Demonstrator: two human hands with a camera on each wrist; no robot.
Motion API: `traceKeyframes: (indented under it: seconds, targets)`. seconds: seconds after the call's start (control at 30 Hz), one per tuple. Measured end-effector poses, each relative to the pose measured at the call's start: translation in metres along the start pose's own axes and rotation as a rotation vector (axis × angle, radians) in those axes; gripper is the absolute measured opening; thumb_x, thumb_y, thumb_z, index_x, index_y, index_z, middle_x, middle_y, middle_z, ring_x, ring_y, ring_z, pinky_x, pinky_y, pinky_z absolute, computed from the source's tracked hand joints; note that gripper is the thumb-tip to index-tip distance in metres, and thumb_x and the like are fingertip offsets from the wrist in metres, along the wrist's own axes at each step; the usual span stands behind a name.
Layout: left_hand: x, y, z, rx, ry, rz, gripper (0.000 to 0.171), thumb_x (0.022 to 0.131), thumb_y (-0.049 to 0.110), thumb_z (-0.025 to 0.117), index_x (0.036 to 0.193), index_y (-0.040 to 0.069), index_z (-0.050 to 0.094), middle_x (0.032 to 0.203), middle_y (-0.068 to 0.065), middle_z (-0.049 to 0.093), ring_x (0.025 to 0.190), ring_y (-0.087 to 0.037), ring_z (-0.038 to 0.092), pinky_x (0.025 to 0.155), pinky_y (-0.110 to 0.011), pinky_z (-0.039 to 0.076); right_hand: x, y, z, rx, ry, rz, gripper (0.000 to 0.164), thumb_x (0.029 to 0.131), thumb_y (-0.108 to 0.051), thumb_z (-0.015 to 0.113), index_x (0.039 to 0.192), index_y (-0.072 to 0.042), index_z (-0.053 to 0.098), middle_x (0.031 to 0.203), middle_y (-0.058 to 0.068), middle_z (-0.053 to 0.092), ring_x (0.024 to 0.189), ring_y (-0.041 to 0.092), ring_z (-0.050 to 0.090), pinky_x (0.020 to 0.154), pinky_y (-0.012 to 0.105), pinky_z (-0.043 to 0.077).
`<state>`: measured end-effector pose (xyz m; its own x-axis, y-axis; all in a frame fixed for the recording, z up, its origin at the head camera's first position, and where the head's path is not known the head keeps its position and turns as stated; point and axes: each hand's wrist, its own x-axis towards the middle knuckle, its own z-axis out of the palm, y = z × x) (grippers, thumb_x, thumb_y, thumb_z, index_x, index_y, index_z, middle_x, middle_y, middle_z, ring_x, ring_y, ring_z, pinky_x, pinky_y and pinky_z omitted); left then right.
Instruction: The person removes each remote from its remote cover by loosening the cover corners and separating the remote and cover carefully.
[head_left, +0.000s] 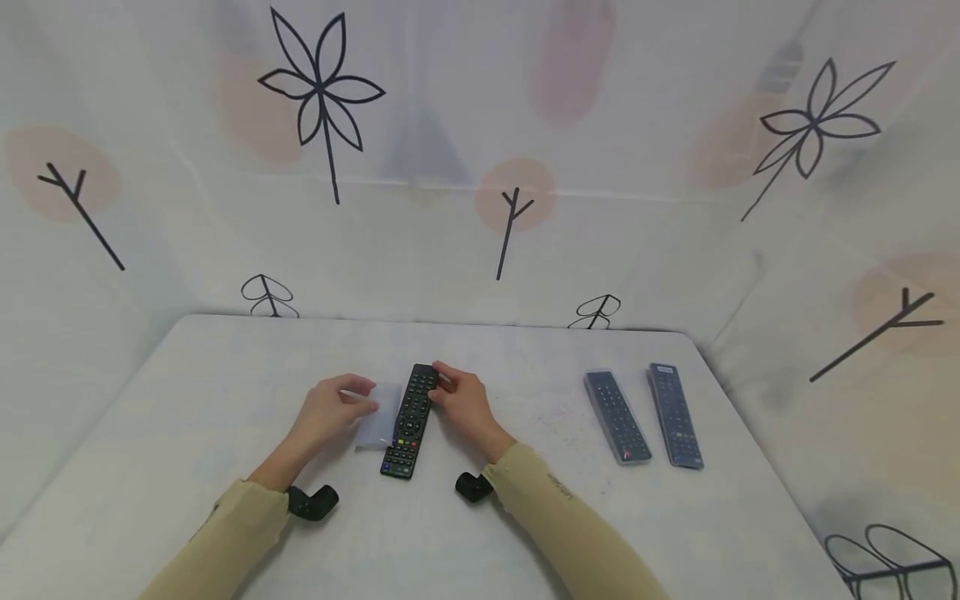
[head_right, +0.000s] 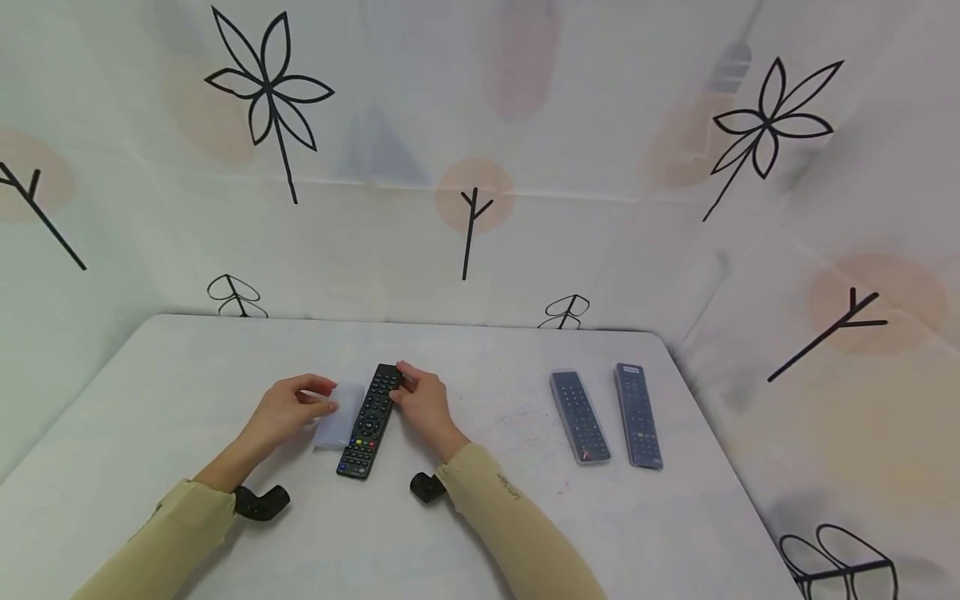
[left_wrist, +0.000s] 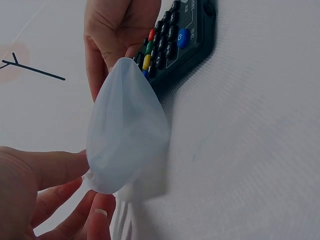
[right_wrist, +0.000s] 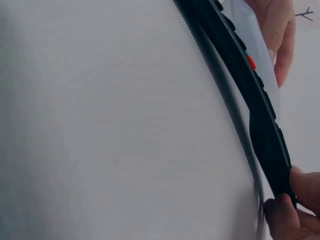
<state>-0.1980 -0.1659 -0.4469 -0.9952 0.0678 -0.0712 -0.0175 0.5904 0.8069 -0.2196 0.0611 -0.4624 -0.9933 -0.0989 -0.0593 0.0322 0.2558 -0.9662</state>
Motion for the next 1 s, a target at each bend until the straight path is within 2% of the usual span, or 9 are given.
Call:
traceKeyframes:
  seconds: [0.13,0.3,0.5,0.67,1.0]
  targets:
    - [-0.0002,0.0020,-0.0003,0.021,0.003,0.005,0.036,0.088,0.018,0.075,0.121,0.005,0.065,0.121,-0.014,0.065,0.105,-0.030,0.064,0.079,-0.039,0.055,0.0014,-0.0011,0.0020,-0.070,0.008,-0.036,0.048,0.091,0.007,0.064,0.137,0.001,0.056,0.147,0.013,0.050,0.133,0.026,0.049,0.103,0.031,0.043]
    - [-0.0011,0.0002,0.0005,0.026,-0.005,0.003,0.037,0.088,0.017,0.076,0.121,0.004,0.065,0.121,-0.015,0.065,0.105,-0.031,0.064,0.079,-0.040,0.055,-0.0006,-0.0021,0.0053,-0.127,0.033,-0.037,0.044,0.089,0.008,0.066,0.131,-0.005,0.064,0.145,0.009,0.052,0.134,0.022,0.048,0.104,0.031,0.042]
    - [0.0019,0.0003,0.0016,0.026,-0.001,0.022,0.036,0.088,0.015,0.076,0.120,0.005,0.066,0.120,-0.014,0.065,0.103,-0.029,0.065,0.078,-0.039,0.055,0.0004,-0.0037,0.0070,-0.101,0.095,-0.040,0.045,0.086,0.008,0.070,0.129,-0.007,0.066,0.138,0.009,0.058,0.126,0.021,0.057,0.098,0.030,0.047]
    - [0.0019,0.0015,0.0003,0.020,0.001,0.026,0.036,0.088,0.016,0.076,0.121,0.005,0.066,0.120,-0.014,0.065,0.103,-0.029,0.065,0.079,-0.040,0.055,0.0015,-0.0036,0.0067,-0.078,0.128,-0.009,0.048,0.085,0.006,0.071,0.130,-0.008,0.065,0.128,0.009,0.065,0.119,0.021,0.062,0.096,0.034,0.049]
    - [-0.0002,0.0001,-0.0018,0.018,0.007,0.022,0.037,0.087,0.014,0.076,0.121,0.004,0.065,0.120,-0.015,0.065,0.104,-0.031,0.065,0.079,-0.040,0.055,0.0023,0.0028,0.0018,0.016,0.082,0.006,0.048,0.087,-0.001,0.073,0.133,-0.010,0.063,0.130,0.009,0.064,0.121,0.021,0.061,0.099,0.037,0.047]
